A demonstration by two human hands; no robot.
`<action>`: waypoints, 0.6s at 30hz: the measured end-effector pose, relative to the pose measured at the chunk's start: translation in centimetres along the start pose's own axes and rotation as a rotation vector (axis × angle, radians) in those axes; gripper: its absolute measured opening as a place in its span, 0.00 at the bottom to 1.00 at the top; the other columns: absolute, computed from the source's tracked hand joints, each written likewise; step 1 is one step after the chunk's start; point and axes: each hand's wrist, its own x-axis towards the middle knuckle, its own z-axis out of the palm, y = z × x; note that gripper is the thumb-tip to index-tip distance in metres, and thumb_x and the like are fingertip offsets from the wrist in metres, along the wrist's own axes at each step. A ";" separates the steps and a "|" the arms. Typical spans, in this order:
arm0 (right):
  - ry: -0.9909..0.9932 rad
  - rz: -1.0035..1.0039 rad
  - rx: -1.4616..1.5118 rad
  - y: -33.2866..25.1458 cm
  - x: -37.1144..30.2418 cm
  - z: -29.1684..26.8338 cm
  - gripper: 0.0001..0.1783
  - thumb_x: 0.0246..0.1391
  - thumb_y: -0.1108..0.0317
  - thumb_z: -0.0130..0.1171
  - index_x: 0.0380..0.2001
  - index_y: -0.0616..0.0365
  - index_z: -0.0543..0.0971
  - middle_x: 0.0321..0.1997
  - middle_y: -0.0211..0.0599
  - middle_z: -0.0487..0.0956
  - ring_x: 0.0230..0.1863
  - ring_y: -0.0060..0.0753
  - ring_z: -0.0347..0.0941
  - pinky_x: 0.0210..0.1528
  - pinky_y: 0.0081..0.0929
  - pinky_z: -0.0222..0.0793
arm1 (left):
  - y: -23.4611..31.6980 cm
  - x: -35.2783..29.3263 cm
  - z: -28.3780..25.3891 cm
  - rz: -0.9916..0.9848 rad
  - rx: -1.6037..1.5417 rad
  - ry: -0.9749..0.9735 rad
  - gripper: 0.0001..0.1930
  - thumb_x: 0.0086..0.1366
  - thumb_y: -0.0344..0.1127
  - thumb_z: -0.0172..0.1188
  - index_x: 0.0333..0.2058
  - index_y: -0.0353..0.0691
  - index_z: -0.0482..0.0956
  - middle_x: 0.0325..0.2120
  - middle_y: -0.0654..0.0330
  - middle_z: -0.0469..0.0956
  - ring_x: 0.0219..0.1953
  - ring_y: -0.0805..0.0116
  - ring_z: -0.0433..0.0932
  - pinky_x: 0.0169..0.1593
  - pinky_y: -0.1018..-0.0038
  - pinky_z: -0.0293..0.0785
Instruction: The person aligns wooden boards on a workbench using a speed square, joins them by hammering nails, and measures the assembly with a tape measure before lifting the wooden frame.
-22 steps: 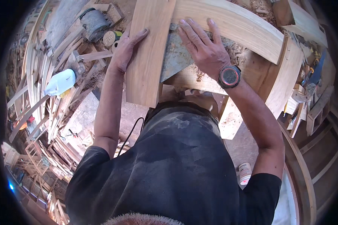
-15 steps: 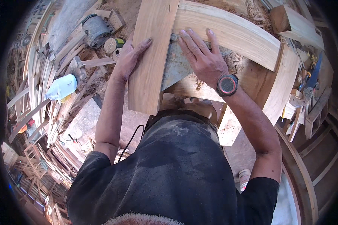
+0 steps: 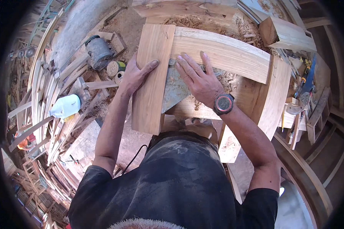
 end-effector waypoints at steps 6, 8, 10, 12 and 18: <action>-0.042 0.109 -0.024 1.3 -2.8 -1.4 0.36 0.58 0.72 0.55 0.72 0.55 0.68 0.80 0.39 0.63 0.81 0.39 0.56 0.80 0.63 0.45 | 0.6 -0.1 -0.1 -0.050 0.005 0.006 0.50 0.58 0.54 0.78 0.67 0.27 0.63 0.52 0.46 0.82 0.51 0.60 0.84 0.55 0.64 0.81; -0.091 0.177 -0.104 2.7 -4.3 -2.5 0.37 0.58 0.74 0.54 0.73 0.54 0.67 0.79 0.39 0.64 0.81 0.39 0.56 0.80 0.61 0.46 | 0.5 0.1 0.1 -0.035 -0.017 0.006 0.50 0.58 0.55 0.78 0.67 0.27 0.64 0.51 0.45 0.82 0.50 0.59 0.85 0.55 0.64 0.81; 0.174 0.324 0.012 4.2 -5.5 -3.5 0.41 0.56 0.76 0.54 0.75 0.54 0.64 0.80 0.39 0.63 0.80 0.43 0.58 0.78 0.57 0.50 | 0.0 0.3 0.0 -0.032 -0.007 0.011 0.50 0.57 0.56 0.78 0.67 0.27 0.64 0.51 0.45 0.82 0.50 0.59 0.85 0.55 0.63 0.81; 0.220 0.360 0.080 4.0 -6.4 -3.8 0.43 0.54 0.78 0.53 0.76 0.53 0.63 0.82 0.37 0.60 0.79 0.45 0.59 0.76 0.52 0.55 | -0.5 0.6 -0.1 -0.022 0.005 0.004 0.50 0.57 0.57 0.78 0.67 0.27 0.64 0.51 0.45 0.82 0.50 0.59 0.85 0.55 0.63 0.81; -0.243 0.349 0.083 0.0 -8.8 -3.2 0.44 0.49 0.79 0.57 0.73 0.47 0.67 0.79 0.35 0.62 0.75 0.45 0.61 0.72 0.52 0.60 | -0.8 0.6 -0.5 -0.066 0.037 0.011 0.49 0.57 0.57 0.78 0.65 0.27 0.66 0.51 0.45 0.82 0.51 0.59 0.84 0.56 0.64 0.80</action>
